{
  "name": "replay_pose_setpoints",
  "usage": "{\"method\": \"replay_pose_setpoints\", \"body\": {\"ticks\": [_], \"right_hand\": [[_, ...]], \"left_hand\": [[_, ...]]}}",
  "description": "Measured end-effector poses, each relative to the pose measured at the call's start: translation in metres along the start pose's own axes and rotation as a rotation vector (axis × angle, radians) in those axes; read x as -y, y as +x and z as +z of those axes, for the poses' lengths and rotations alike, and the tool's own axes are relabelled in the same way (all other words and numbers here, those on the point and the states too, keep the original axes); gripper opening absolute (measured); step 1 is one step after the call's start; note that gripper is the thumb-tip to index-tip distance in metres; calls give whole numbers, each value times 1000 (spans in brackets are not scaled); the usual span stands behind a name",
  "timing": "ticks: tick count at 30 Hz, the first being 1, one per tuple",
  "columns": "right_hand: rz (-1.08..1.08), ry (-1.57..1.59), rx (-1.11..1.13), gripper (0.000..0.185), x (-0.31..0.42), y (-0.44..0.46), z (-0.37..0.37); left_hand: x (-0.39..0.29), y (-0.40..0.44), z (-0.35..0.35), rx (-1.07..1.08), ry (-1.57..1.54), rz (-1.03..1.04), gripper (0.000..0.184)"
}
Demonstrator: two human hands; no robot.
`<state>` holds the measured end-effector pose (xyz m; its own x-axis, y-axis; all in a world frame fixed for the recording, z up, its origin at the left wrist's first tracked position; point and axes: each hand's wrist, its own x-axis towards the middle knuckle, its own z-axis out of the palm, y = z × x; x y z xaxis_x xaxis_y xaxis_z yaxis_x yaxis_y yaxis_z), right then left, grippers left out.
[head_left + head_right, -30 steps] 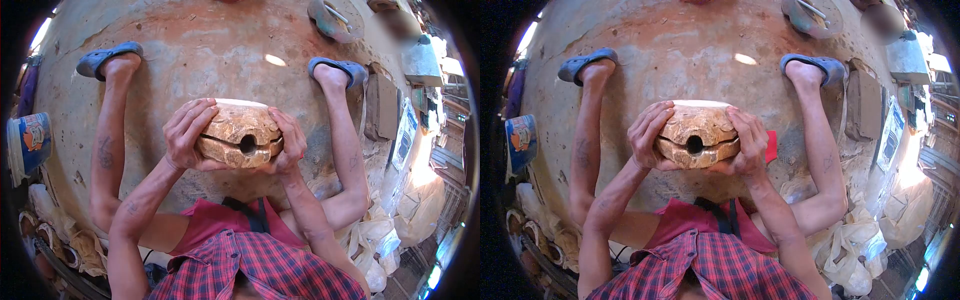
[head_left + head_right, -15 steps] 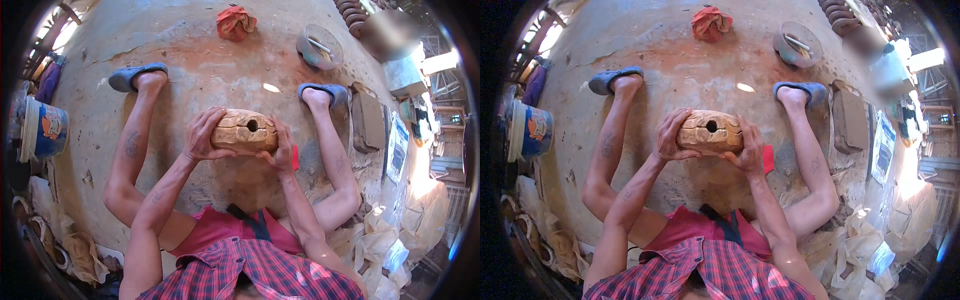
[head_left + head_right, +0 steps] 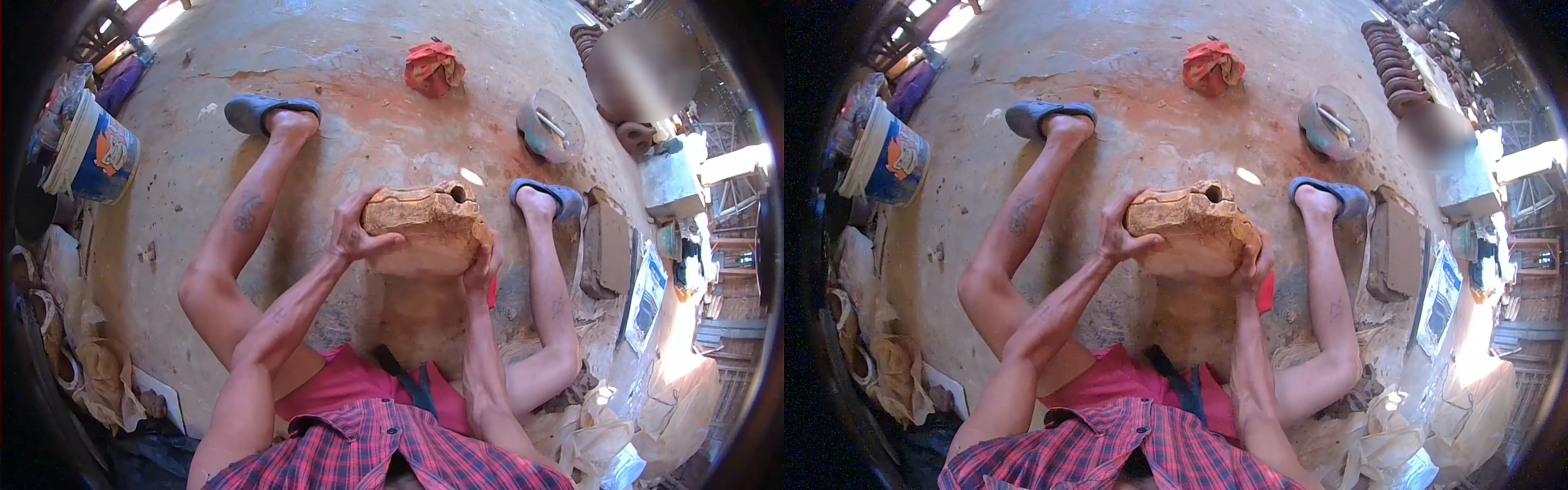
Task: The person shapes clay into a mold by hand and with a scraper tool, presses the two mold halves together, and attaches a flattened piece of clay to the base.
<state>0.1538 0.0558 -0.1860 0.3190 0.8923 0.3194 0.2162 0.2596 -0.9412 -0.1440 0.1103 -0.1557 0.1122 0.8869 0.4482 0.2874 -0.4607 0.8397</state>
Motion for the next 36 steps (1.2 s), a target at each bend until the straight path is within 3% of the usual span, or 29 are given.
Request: {"method": "replay_pose_setpoints", "body": {"ticks": [3, 5, 6, 8, 10, 12, 13, 22, 25, 28, 31, 33, 36], "right_hand": [[175, -176, 15, 80, 50, -17, -6], [248, -203, 41, 78, 50, -31, -17], [312, -220, 55, 77, 48, -36, -19], [424, -313, 99, 78, 55, -40, -17], [666, -552, 188, 85, 54, -40, -20], [677, -706, 212, 87, 45, -36, -18], [687, -851, 233, 90, 42, -29, -14], [839, -914, 382, 96, 24, -10, -4], [843, -733, 291, 88, 20, -17, -5], [835, -486, 293, 79, 22, -18, -5], [788, -512, 301, 71, 13, -25, -12], [841, -506, 324, 70, 24, -23, -12], [881, -511, 337, 68, 30, -17, -10]], "left_hand": [[-22, -20, -1, -19, -46, -152, 91], [-47, -27, -8, 69, -38, -430, 85], [-58, -29, -11, 65, -35, -445, 85], [-74, -33, -15, 187, 122, -733, 87], [-61, -38, -11, 226, 176, -846, 89], [-50, -36, -7, 296, 210, -982, 94], [-47, -30, -7, 288, 210, -979, 94], [-28, -27, 6, 320, 376, -1146, 94], [-30, -30, 7, 307, 300, -1239, 106], [-40, -20, 2, 339, 311, -1267, 102], [-38, -16, 1, 361, 308, -1237, 95], [-35, -19, 2, 328, 286, -1129, 77], [-28, -25, 5, 262, 244, -1089, 78]]}}
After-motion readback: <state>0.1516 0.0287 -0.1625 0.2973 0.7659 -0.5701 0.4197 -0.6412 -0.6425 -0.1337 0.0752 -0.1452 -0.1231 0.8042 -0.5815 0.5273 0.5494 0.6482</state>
